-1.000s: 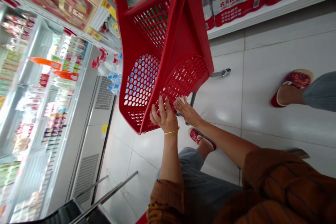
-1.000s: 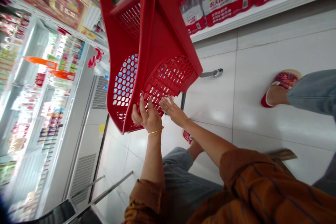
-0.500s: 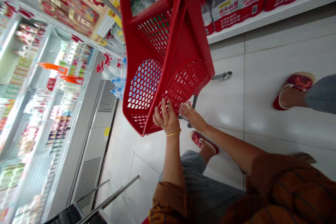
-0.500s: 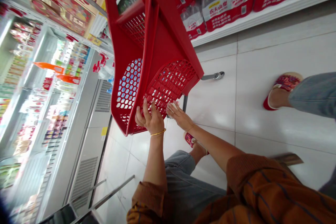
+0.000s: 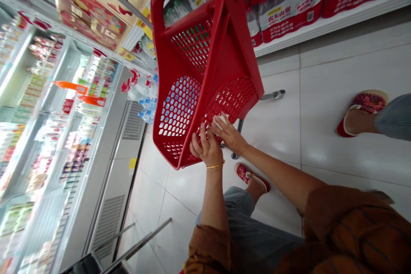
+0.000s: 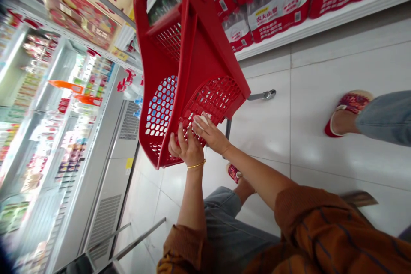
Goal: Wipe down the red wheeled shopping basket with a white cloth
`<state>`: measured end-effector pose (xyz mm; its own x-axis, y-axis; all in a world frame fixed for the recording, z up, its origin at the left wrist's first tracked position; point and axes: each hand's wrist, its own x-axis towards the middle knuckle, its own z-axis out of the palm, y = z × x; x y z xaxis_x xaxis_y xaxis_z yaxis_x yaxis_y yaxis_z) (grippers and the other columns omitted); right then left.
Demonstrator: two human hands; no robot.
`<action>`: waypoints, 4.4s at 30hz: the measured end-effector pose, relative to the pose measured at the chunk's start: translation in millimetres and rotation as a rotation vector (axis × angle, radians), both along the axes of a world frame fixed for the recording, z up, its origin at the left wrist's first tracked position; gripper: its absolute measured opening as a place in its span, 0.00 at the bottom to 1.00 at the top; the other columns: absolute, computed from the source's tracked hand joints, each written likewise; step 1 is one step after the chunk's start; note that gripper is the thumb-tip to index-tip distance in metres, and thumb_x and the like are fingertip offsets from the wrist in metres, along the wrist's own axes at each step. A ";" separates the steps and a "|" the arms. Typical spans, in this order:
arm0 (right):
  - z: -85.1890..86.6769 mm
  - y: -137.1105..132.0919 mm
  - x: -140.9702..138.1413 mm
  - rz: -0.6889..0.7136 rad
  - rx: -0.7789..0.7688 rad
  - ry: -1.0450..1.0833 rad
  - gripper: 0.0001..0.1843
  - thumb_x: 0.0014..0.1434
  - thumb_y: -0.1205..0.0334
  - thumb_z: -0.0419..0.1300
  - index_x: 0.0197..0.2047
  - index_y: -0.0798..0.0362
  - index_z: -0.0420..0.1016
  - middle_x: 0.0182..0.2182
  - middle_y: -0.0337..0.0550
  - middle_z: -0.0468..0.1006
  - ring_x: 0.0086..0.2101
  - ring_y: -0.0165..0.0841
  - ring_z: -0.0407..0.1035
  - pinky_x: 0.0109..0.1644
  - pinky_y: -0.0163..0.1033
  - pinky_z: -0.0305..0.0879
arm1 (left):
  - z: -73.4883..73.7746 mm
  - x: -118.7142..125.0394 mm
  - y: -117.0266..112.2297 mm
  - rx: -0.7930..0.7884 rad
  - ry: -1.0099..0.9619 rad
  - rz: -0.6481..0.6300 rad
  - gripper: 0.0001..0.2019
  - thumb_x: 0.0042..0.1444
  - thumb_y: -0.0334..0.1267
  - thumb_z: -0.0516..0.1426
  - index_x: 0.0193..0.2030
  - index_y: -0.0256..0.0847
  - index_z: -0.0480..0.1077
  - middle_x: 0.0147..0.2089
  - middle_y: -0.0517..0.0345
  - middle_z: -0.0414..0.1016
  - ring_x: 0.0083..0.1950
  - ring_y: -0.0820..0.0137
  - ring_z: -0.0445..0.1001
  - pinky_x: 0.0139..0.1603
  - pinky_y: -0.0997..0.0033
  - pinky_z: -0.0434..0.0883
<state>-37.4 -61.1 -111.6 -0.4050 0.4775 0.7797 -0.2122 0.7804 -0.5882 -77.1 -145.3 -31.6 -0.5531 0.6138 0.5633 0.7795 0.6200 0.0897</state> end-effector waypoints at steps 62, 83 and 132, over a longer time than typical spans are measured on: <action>77.0 24.6 8.0 -0.087 -0.075 0.096 0.26 0.66 0.64 0.48 0.67 0.43 0.53 0.67 0.39 0.55 0.68 0.42 0.35 0.69 0.63 0.45 | 3.9 11.4 -4.4 -0.004 0.024 -0.064 0.16 0.65 0.43 0.48 0.46 0.44 0.76 0.56 0.45 0.73 0.62 0.57 0.64 0.60 0.49 0.60; 10.0 -13.6 4.9 -0.148 -0.370 0.067 0.31 0.68 0.67 0.45 0.70 0.41 0.38 0.70 0.40 0.43 0.68 0.38 0.36 0.70 0.54 0.47 | 4.2 14.2 -3.0 -0.001 0.194 -0.060 0.15 0.65 0.41 0.49 0.48 0.46 0.75 0.55 0.49 0.74 0.62 0.58 0.63 0.62 0.49 0.56; 22.7 -37.2 14.8 -0.284 -0.692 0.126 0.24 0.68 0.60 0.47 0.66 0.46 0.56 0.66 0.45 0.55 0.65 0.36 0.51 0.68 0.51 0.53 | 21.2 26.1 -1.0 -0.095 0.261 -0.092 0.16 0.61 0.42 0.52 0.54 0.50 0.72 0.57 0.52 0.73 0.62 0.54 0.60 0.64 0.47 0.50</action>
